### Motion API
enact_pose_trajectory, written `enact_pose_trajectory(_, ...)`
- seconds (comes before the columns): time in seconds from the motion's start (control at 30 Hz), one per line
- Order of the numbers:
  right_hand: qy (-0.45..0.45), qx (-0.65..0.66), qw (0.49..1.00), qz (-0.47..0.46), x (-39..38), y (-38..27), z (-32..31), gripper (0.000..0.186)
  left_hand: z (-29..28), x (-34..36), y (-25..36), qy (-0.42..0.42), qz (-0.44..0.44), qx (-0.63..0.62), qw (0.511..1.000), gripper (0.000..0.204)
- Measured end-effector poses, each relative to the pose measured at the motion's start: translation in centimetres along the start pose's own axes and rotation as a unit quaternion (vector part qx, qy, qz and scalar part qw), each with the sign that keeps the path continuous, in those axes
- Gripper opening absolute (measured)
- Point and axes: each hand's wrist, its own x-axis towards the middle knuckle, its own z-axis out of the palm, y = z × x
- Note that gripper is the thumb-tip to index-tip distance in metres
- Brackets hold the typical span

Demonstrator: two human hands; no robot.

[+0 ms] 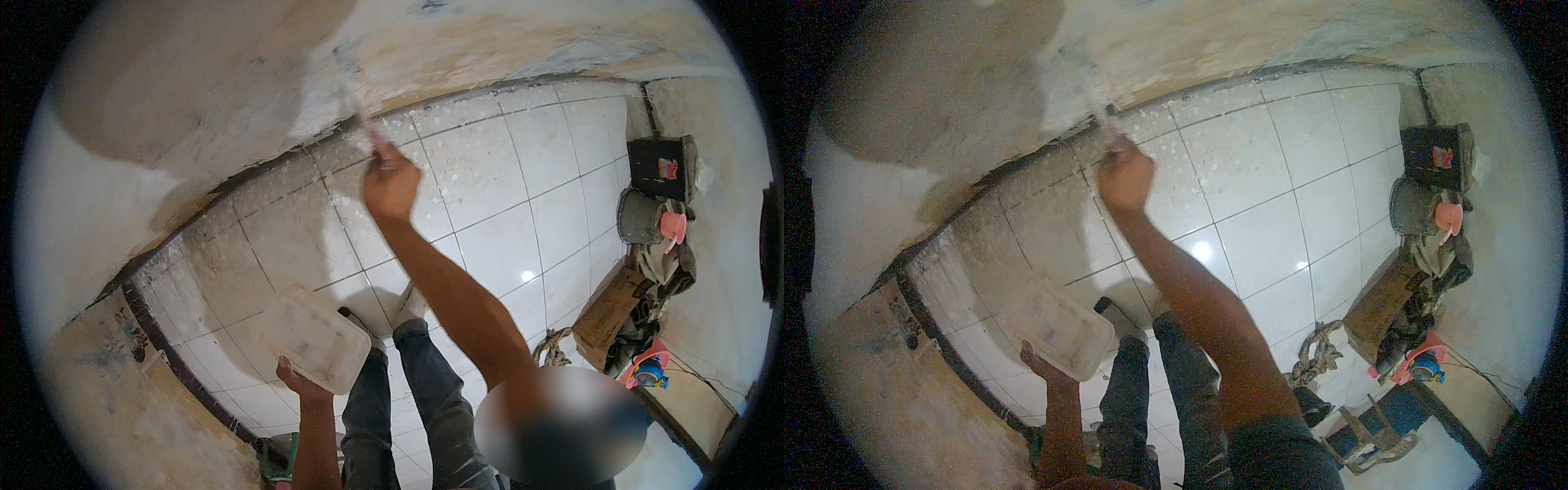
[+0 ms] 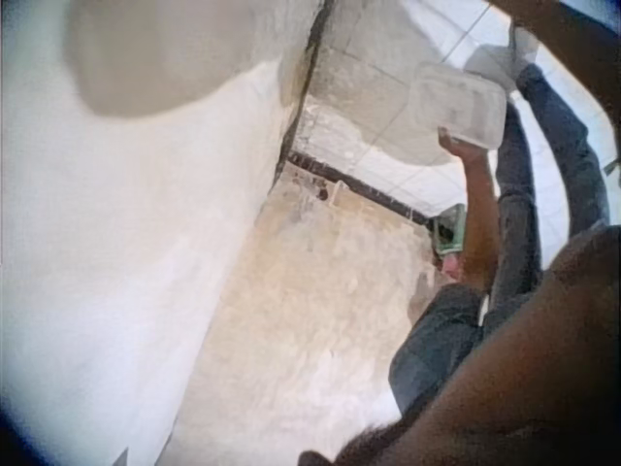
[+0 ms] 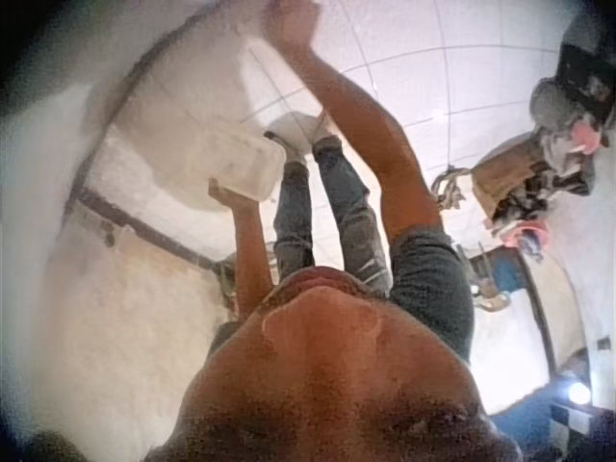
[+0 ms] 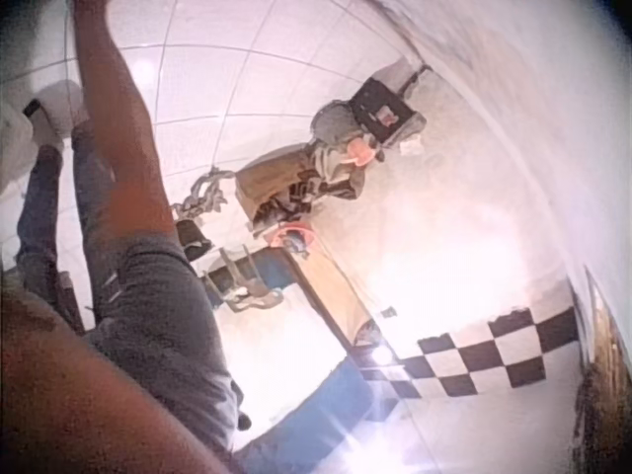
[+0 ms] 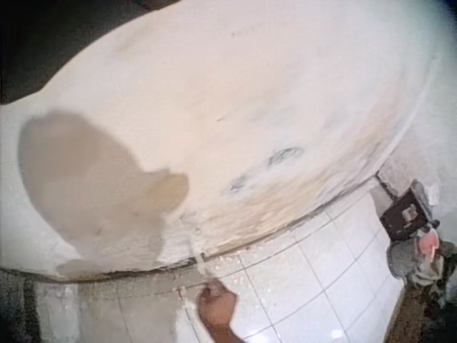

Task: The person applies white putty to a wall using a red scraper, smoothing it in horizontal and vertical strokes, and repeatedly gathers more putty from a plastic container held in their other hand.

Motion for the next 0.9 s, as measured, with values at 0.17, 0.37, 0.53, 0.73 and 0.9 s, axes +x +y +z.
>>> enact_pose_trajectory(0.17, 0.164, -0.070, 0.984, 0.027, 9.8, 8.0, -7.8, 0.021, 1.3, 0.0, -1.2, -0.006, -0.011, 0.010, 1.000, 0.083)
enact_pose_trajectory(0.37, 0.319, -0.046, 0.946, -0.040, 19.7, 7.6, -10.1, 0.024, 3.9, 0.6, -3.8, 0.004, -0.016, 0.013, 1.000, 0.082)
enact_pose_trajectory(0.53, 0.055, -0.037, 0.992, -0.110, 10.3, 9.2, -8.1, 0.015, 8.1, 0.8, -4.9, 0.003, -0.032, 0.046, 0.998, 0.082)
enact_pose_trajectory(0.73, 0.198, -0.140, 0.968, -0.060, 19.1, 13.3, -15.2, 0.015, 9.3, 1.9, -6.5, 0.005, -0.025, 0.064, 0.998, 0.082)
enact_pose_trajectory(0.9, 0.264, -0.087, 0.945, -0.173, 20.6, 7.9, -11.9, 0.021, 12.5, 1.5, -7.5, -0.053, -0.032, 0.059, 0.996, 0.078)
